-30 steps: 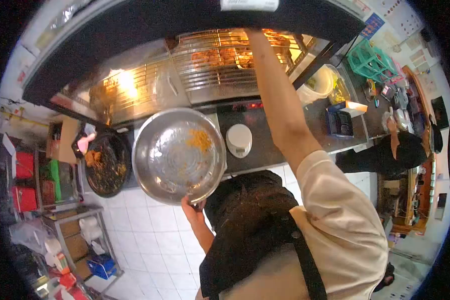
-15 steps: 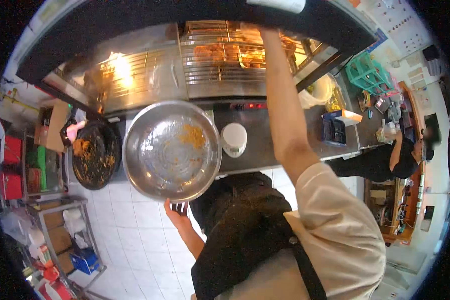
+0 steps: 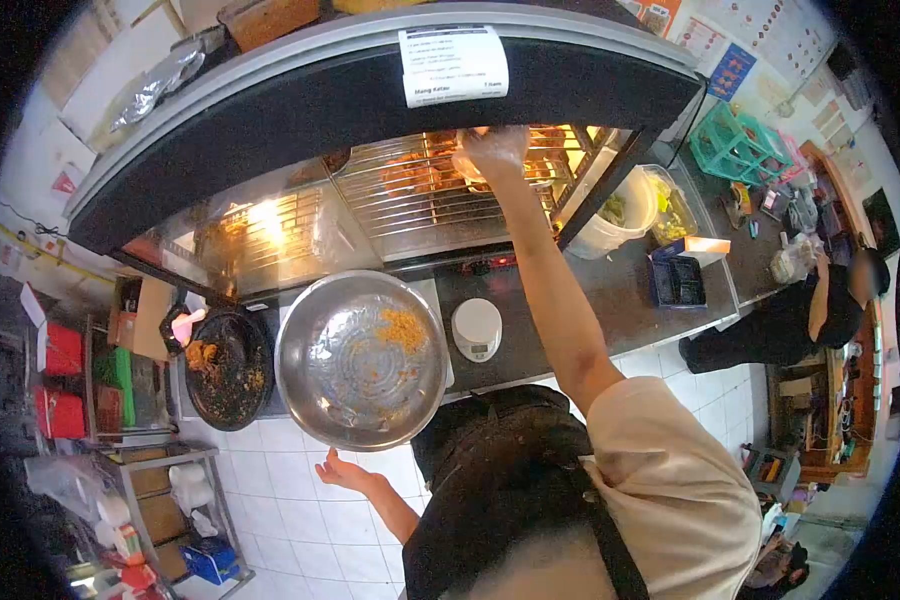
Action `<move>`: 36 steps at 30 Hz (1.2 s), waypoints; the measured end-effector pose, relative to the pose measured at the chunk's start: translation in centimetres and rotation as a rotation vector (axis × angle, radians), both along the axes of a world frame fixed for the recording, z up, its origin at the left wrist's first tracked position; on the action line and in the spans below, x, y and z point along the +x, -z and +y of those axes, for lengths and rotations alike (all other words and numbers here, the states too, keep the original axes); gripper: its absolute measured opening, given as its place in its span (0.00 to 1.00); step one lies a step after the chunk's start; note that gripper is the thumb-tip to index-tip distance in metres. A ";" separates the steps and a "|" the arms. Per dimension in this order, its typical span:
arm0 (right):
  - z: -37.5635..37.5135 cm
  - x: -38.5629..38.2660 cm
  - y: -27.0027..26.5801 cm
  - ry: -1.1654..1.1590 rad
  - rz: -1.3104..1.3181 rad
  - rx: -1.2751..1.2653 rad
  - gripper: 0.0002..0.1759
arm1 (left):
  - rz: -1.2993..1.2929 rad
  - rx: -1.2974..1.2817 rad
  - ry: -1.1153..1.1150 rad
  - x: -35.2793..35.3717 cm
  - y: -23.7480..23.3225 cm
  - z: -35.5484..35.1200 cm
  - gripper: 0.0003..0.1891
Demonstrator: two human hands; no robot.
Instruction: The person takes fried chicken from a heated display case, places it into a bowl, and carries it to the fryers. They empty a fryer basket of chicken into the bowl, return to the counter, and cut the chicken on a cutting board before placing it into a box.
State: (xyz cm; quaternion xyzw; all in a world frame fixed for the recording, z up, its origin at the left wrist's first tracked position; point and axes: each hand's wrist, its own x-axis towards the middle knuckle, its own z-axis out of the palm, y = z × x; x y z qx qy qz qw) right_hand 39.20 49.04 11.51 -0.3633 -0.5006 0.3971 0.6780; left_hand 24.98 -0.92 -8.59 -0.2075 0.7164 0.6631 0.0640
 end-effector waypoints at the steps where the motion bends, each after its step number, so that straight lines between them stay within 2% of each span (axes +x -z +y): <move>1: -0.3 0.6 0.0 -0.125 0.194 0.024 0.26 | 0.063 -0.041 0.022 -0.2 -0.1 0.4 0.34; 3: -0.8 1.7 0.2 -0.367 0.602 0.050 0.26 | 0.187 -0.125 0.065 -0.4 -0.2 0.8 0.34; 4: -2.9 2.4 -0.5 -0.186 0.221 0.096 0.25 | 0.235 -0.177 0.079 -0.1 -0.6 1.1 0.33; 5: -4.9 2.8 0.6 -0.077 -0.052 0.154 0.22 | 0.283 -0.230 0.094 0.4 -1.4 1.7 0.32; 6: -6.9 3.2 1.6 0.058 -0.309 0.215 0.19 | 0.331 -0.281 0.107 1.1 -2.2 2.4 0.32; 7: -8.6 3.3 5.0 0.116 -0.458 0.294 0.14 | 0.380 -0.191 0.167 1.9 -3.2 3.2 0.31; 9: -14.4 3.1 7.4 -0.089 -0.538 0.200 0.11 | 0.471 -0.014 0.284 4.1 -5.8 4.9 0.29; 10: -17.2 2.5 8.0 -0.262 -0.535 0.073 0.10 | 0.531 0.060 0.396 5.2 -6.7 6.0 0.20; 12: -21.3 0.2 10.1 -0.610 -0.398 -0.302 0.09 | 0.467 0.079 0.796 7.2 -7.3 6.9 0.10; 13: -23.6 -0.7 12.0 -0.812 0.497 -0.741 0.06 | 0.489 0.168 1.060 9.0 -10.3 8.3 0.08; 14: -23.8 -1.4 16.2 -0.901 0.302 -0.759 0.06 | 0.365 0.098 1.365 10.1 -11.3 9.1 0.15; 15: -23.3 -2.4 22.2 -0.984 0.106 -0.771 0.06 | 0.263 0.115 1.352 11.3 -12.1 9.8 0.17; 17: -22.9 -2.8 23.5 -1.051 -0.017 -0.881 0.06 | 0.066 0.153 1.320 13.1 -13.1 11.2 0.20; 19: -23.4 -1.3 19.1 -1.023 0.120 -1.110 0.07 | 0.104 0.113 1.260 12.4 -11.9 12.1 0.25; 20: -24.4 -0.4 19.0 -1.074 0.256 -1.050 0.11 | 0.114 0.090 1.211 12.3 -11.3 12.4 0.27; 23: -25.9 2.9 16.3 -1.354 0.439 -0.901 0.16 | -0.022 0.322 1.047 12.5 -10.2 14.1 0.23; 24: -26.0 1.7 20.4 -1.325 0.350 -0.999 0.21 | 0.050 0.239 1.008 12.4 -9.2 14.4 0.19; 25: -26.5 2.2 20.3 -1.273 0.374 -1.107 0.20 | 0.116 0.155 0.979 12.1 -8.4 14.7 0.15; 26: -26.3 1.8 20.7 -1.278 0.292 -1.023 0.19 | 0.189 0.191 0.953 12.1 -9.1 14.5 0.09; 27: -26.1 1.2 21.1 -1.273 0.222 -0.927 0.19 | 0.083 0.313 0.872 12.2 -9.4 14.5 0.10; 29: -27.8 1.1 17.0 -1.135 0.073 -0.844 0.15 | -0.123 0.559 0.734 12.8 -9.4 14.2 0.13; 31: -28.2 1.4 16.1 -1.116 0.010 -0.903 0.15 | -0.059 0.530 0.768 13.7 -8.0 13.6 0.19; 33: -27.4 1.7 17.4 -1.229 0.026 -1.109 0.16 | 0.109 0.438 0.741 15.5 -7.1 14.1 0.24; 34: -27.3 1.9 17.4 -1.209 -0.052 -1.142 0.18 | -0.028 0.456 0.801 15.8 -7.3 13.5 0.19; 35: -27.2 2.1 17.4 -1.191 -0.128 -1.175 0.20 | 0.018 0.422 0.796 16.2 -7.4 13.7 0.19; 36: -27.4 2.6 19.4 -1.194 -0.004 -1.166 0.19 | 0.066 0.386 0.790 16.7 -7.4 14.1 0.19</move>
